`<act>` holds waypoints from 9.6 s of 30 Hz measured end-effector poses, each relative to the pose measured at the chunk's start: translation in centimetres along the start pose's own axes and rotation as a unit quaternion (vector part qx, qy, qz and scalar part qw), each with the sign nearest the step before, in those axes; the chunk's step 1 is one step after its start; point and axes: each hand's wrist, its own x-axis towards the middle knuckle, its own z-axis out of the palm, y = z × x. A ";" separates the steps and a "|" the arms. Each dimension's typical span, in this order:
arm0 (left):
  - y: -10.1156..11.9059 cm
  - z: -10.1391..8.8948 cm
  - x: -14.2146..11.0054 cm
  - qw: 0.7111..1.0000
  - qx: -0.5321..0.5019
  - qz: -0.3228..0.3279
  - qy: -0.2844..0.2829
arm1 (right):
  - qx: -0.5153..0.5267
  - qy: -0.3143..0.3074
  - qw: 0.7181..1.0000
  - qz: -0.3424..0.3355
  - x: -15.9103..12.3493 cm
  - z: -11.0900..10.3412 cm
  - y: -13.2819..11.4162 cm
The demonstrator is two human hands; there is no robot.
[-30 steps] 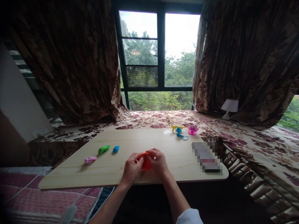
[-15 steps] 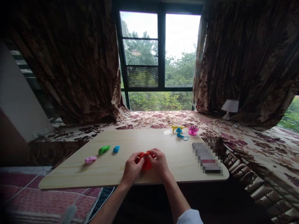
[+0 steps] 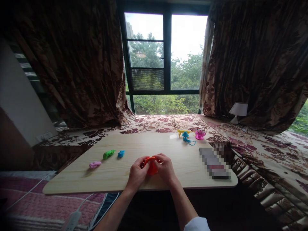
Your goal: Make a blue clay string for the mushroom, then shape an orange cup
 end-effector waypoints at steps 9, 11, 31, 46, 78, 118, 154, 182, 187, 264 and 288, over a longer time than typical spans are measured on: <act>0.2 0.0 -0.1 1.000 0.010 0.001 0.001 | 0.005 0.009 1.000 0.005 0.1 0.2 0.3; 0.1 0.0 0.0 1.000 0.010 0.000 0.002 | 0.007 0.006 1.000 0.003 0.0 0.2 0.4; 0.0 0.0 -0.1 1.000 -0.016 -0.006 -0.007 | -0.004 0.011 1.000 -0.014 0.0 0.2 0.4; 0.0 0.0 0.0 1.000 -0.027 -0.001 -0.015 | -0.001 0.017 1.000 -0.023 0.0 0.1 0.1; -0.3 0.0 0.0 0.999 -0.037 -0.016 0.000 | -0.005 0.000 1.000 -0.010 0.0 0.2 0.1; -0.2 0.1 -0.1 0.998 -0.063 -0.025 -0.012 | -0.002 0.008 1.000 -0.004 -0.1 0.2 0.1; 2.1 0.4 -0.3 0.682 -0.645 -0.303 -0.164 | -0.120 -0.072 0.990 -0.022 1.7 -3.4 -5.9; 1.1 1.1 -0.5 0.574 -0.741 -0.317 -0.148 | -0.390 -0.319 0.864 0.022 2.8 0.0 -6.7; 0.9 1.0 -0.4 0.567 -0.744 -0.324 -0.140 | -0.385 -0.321 0.865 -0.006 2.2 -2.6 -8.8; 2.1 0.0 -0.8 0.548 -0.738 -0.343 -0.191 | -0.412 -0.302 0.853 -0.104 -1.9 -1.6 -9.0; 1.6 0.2 -0.4 0.556 -0.727 -0.359 -0.183 | -0.406 -0.307 0.847 -0.154 -1.8 -2.5 -10.2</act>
